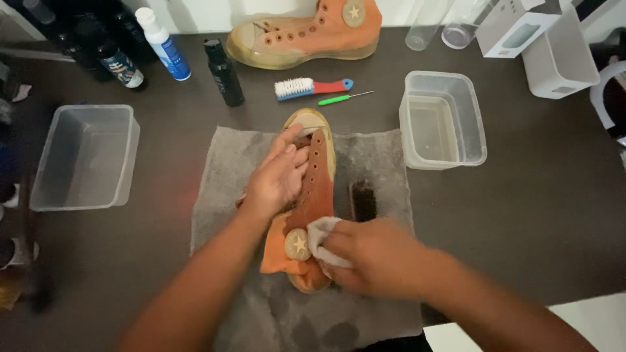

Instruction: Brushing and wiping the side of a high-top sneaker to clean it using a brush and a cloth.

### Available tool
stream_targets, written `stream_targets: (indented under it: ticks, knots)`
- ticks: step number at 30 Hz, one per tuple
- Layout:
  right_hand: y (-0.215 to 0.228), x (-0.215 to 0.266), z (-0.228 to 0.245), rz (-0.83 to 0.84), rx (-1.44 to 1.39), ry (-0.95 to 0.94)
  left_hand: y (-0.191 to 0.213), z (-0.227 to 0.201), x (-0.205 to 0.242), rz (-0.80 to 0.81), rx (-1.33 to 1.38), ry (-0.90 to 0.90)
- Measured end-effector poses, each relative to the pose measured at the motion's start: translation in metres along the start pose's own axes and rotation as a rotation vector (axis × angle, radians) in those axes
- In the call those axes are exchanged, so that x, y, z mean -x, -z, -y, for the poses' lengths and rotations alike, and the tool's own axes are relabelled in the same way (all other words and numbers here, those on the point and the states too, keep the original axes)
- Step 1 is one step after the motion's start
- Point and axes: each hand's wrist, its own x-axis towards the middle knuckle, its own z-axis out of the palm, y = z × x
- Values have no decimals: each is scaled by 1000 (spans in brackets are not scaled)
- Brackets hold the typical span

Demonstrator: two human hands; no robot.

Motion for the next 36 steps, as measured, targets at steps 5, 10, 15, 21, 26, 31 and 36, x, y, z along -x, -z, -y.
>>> stream_targets:
  ticks: [5, 10, 15, 21, 26, 31, 36]
  knots:
    - [23, -9, -17, -283, -99, -123, 13, 10, -4, 7, -87, -28]
    - [30, -37, -18, -340, 304, -220, 34, 13, -7, 13, -162, -6]
    - [-32, -25, -24, -112, 352, -160, 26, 10, -7, -15, -66, -1]
    - [-6, 1, -5, 122, 39, -50, -26, -11, 5, -206, -83, 59]
    - [23, -22, -35, -175, -31, -355, 13, 7, -5, -3, -85, -14]
    - [35, -77, -60, -292, 125, -526, 10, 8, -5, -13, -78, -51]
    - [-16, -90, -78, -136, 150, -535, 24, 14, -9, -19, -81, -53]
